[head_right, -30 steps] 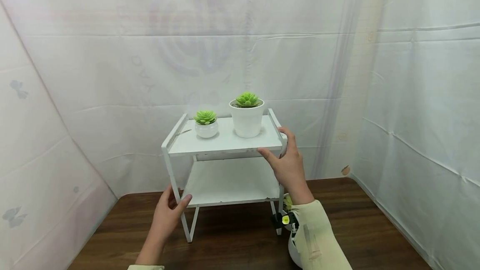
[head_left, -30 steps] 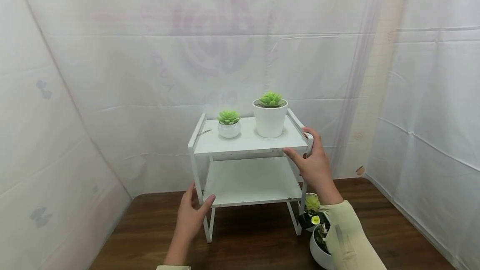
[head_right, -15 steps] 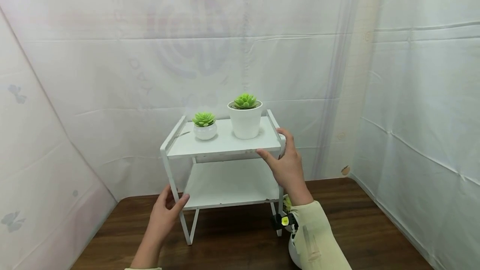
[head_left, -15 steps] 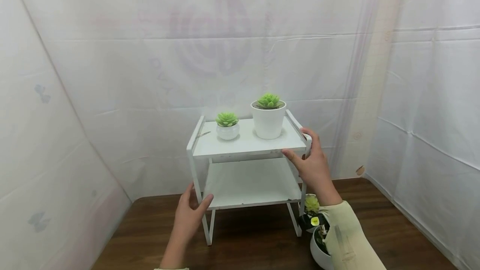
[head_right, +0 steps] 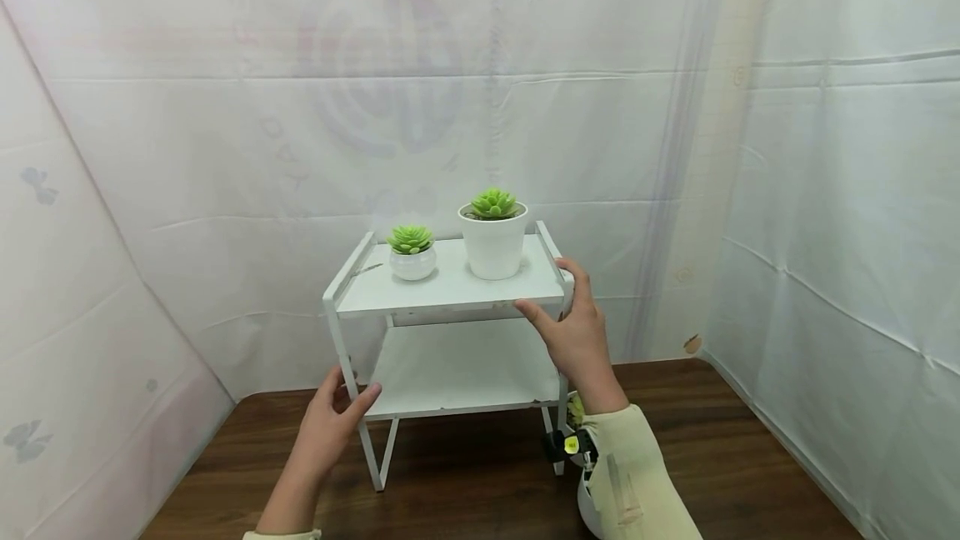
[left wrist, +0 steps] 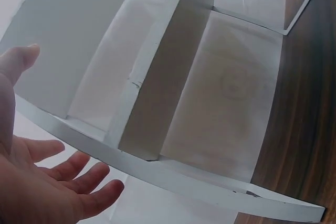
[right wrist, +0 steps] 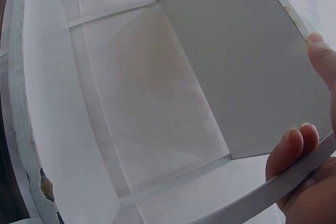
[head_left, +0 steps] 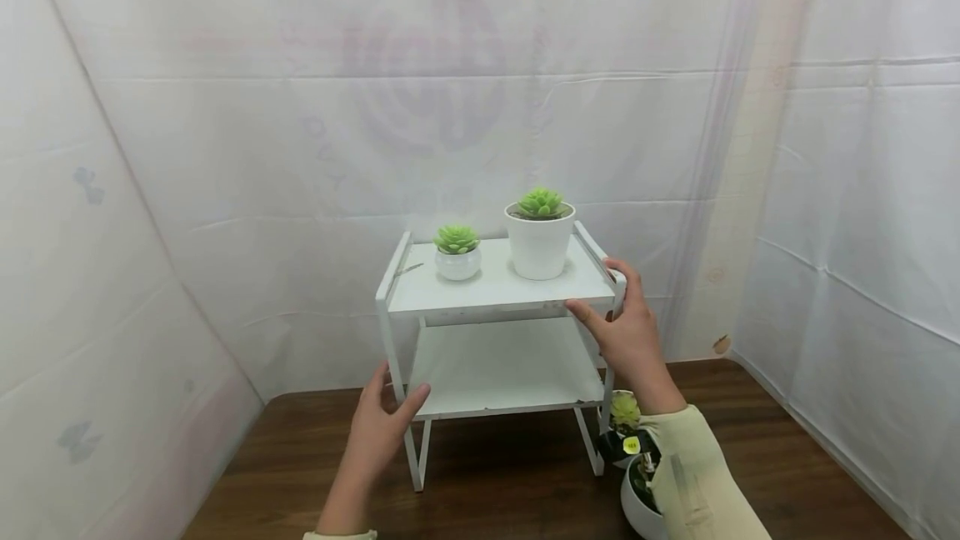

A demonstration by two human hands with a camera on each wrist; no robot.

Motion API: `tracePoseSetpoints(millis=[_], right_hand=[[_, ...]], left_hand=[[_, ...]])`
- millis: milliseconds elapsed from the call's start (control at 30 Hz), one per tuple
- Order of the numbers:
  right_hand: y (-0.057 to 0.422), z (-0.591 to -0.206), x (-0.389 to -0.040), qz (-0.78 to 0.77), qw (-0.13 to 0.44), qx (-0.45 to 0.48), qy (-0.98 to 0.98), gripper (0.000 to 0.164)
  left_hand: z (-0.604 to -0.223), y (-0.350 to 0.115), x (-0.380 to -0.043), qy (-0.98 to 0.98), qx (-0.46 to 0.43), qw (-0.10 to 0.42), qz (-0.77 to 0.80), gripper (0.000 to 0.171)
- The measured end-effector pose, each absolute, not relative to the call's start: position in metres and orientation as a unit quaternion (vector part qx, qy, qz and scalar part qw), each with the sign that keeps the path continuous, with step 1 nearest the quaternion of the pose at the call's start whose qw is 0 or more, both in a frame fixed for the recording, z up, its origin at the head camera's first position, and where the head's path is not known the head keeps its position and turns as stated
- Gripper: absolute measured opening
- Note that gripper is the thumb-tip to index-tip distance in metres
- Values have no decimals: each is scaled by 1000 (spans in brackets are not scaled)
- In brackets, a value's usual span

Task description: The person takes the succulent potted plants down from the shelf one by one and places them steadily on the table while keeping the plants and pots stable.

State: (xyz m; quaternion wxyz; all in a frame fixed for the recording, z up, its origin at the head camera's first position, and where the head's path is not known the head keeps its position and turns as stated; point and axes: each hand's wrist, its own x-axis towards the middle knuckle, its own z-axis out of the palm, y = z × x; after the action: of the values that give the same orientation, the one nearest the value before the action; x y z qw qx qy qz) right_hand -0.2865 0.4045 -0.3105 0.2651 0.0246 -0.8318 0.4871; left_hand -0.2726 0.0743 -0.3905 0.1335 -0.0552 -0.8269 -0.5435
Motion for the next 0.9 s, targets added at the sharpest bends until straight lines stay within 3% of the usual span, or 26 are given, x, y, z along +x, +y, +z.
tracePoseSetpoints(millis=[200, 900], right_hand=[[404, -310, -285, 482, 265, 30, -835, 85], [403, -310, -284, 480, 271, 31, -834, 84]], left_hand=[[-387, 73, -271, -823, -69, 131, -548, 76], [-362, 70, -262, -844, -41, 100, -526, 96]])
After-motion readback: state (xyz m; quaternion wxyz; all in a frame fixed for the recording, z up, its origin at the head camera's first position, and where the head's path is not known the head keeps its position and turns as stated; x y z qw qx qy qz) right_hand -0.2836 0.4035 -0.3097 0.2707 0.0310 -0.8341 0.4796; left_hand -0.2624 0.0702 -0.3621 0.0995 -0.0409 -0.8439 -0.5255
